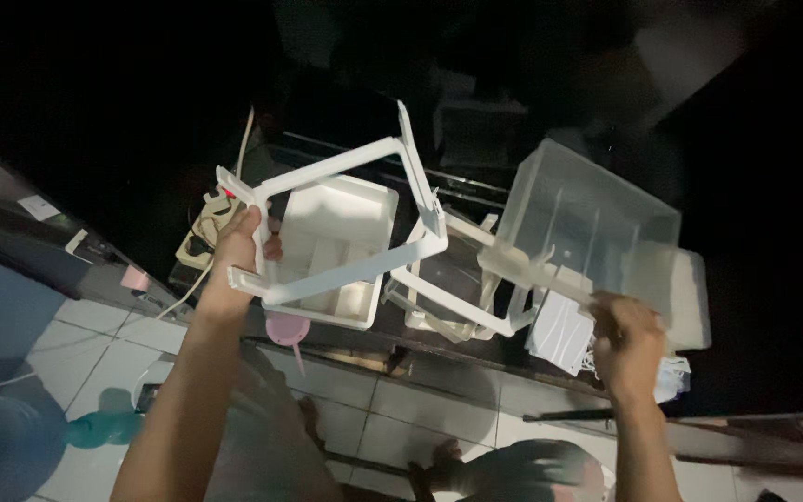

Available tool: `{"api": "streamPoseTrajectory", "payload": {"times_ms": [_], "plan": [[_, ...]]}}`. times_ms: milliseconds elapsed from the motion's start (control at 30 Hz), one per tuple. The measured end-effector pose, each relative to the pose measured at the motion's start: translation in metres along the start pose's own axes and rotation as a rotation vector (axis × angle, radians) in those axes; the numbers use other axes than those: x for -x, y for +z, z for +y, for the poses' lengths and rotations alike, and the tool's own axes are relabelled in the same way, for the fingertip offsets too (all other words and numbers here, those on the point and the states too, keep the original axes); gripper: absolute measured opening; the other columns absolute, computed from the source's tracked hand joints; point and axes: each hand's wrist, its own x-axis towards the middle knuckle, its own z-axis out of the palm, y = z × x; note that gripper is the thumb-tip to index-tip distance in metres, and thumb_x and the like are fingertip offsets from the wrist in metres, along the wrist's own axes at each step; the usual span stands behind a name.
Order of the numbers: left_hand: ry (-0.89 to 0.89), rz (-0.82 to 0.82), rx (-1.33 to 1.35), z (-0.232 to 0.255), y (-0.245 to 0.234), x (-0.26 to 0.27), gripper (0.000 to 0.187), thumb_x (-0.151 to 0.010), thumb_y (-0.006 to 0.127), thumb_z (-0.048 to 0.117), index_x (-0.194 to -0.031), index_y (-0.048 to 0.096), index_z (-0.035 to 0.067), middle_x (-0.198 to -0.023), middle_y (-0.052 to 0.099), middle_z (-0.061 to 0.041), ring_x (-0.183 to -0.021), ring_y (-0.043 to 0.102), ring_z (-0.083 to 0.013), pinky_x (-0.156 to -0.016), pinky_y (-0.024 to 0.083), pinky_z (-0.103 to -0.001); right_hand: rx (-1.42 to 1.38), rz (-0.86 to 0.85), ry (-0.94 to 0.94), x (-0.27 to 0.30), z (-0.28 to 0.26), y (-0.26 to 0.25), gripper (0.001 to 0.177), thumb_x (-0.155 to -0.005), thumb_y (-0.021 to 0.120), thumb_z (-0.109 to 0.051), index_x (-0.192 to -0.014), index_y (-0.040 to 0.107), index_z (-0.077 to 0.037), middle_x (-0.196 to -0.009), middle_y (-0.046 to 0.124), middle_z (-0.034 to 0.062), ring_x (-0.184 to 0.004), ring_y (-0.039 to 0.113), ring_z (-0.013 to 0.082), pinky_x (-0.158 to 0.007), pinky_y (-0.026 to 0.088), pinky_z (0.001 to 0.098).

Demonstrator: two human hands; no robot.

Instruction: The person assembles a small white plastic storage unit by hand. They connect a clear plastic drawer to a white frame, then stack additional drawer and frame components together, and finally place a white compartmentalized tray on top.

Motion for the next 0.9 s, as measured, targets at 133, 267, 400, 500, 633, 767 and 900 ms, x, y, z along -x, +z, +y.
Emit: {"api": "streamPoseTrajectory", "payload": {"times_ms": [133, 267, 400, 500, 633, 767, 900], "plan": [[-0.084, 0.138, -0.131, -0.012, 0.008, 0.0, 0.028, -0.107, 0.051, 0.031, -0.115, 0.062, 0.007, -0.087, 0.061, -0.005, -0.067, 0.058, -0.0167, -0.059, 0.05, -0.032, 0.003, 0.005, -0.045, 0.015, -0.024, -0.018, 0.028, -0.088, 0.066, 0.01, -0.103, 0.076, -0.011, -0.077, 0.066, 0.0039, -0.068, 0.055, 0.016, -0.078, 0.048, 0.0375], [-0.193, 0.134, -0.124, -0.035, 0.039, 0.002, 0.026, -0.102, 0.052, 0.03, -0.106, 0.06, 0.005, -0.085, 0.065, -0.01, -0.07, 0.068, -0.0228, -0.067, 0.06, -0.037, -0.056, -0.051, -0.216, 0.02, -0.066, -0.015, 0.039, -0.082, 0.065, 0.013, -0.107, 0.076, -0.015, -0.069, 0.058, -0.0008, -0.066, 0.049, 0.0139, -0.072, 0.041, 0.0337], [-0.012, -0.141, -0.052, -0.055, 0.06, 0.023, 0.028, -0.111, 0.061, 0.027, -0.112, 0.061, -0.002, -0.083, 0.06, -0.011, -0.07, 0.06, -0.0228, -0.064, 0.054, -0.039, -0.072, -0.164, -0.376, 0.017, -0.116, -0.007, 0.06, -0.058, 0.063, 0.012, -0.111, 0.075, -0.013, -0.07, 0.057, 0.0011, -0.069, 0.051, 0.0183, -0.079, 0.044, 0.0392], [-0.026, 0.016, -0.258, -0.058, 0.069, 0.035, 0.032, -0.103, 0.061, 0.031, -0.126, 0.064, 0.009, -0.094, 0.065, -0.009, -0.078, 0.063, -0.0208, -0.066, 0.054, -0.04, -0.055, -0.209, -0.389, 0.015, -0.14, -0.007, 0.058, -0.057, 0.068, 0.007, -0.112, 0.072, -0.011, -0.083, 0.063, 0.0019, -0.078, 0.058, 0.0197, -0.079, 0.043, 0.0389], [0.068, -0.062, -0.222, -0.054, 0.075, 0.048, 0.04, -0.1, 0.061, 0.031, -0.132, 0.059, 0.007, -0.107, 0.07, -0.009, -0.091, 0.07, -0.0185, -0.076, 0.06, -0.036, -0.075, -0.245, -0.332, 0.011, -0.161, -0.012, 0.064, -0.053, 0.066, 0.005, -0.114, 0.072, -0.008, -0.086, 0.065, 0.0016, -0.076, 0.059, 0.0198, -0.078, 0.043, 0.0386], [0.314, -0.29, -0.315, -0.047, 0.08, 0.058, 0.045, -0.1, 0.066, 0.024, -0.137, 0.051, 0.004, -0.114, 0.067, -0.012, -0.099, 0.068, -0.0209, -0.082, 0.06, -0.037, -0.09, -0.203, -0.404, 0.015, -0.171, -0.018, 0.065, -0.048, 0.069, 0.0, -0.112, 0.07, -0.006, -0.09, 0.066, 0.0036, -0.079, 0.059, 0.0226, -0.076, 0.041, 0.04], [-0.022, -0.146, -0.094, -0.037, 0.088, 0.064, 0.041, -0.1, 0.055, 0.027, -0.135, 0.054, 0.005, -0.111, 0.071, -0.011, -0.096, 0.075, -0.0254, -0.081, 0.064, -0.038, -0.151, -0.214, -0.391, 0.015, -0.168, -0.013, 0.068, -0.046, 0.068, 0.001, -0.113, 0.069, -0.005, -0.094, 0.066, 0.0049, -0.082, 0.059, 0.0236, -0.078, 0.042, 0.0407]]}}
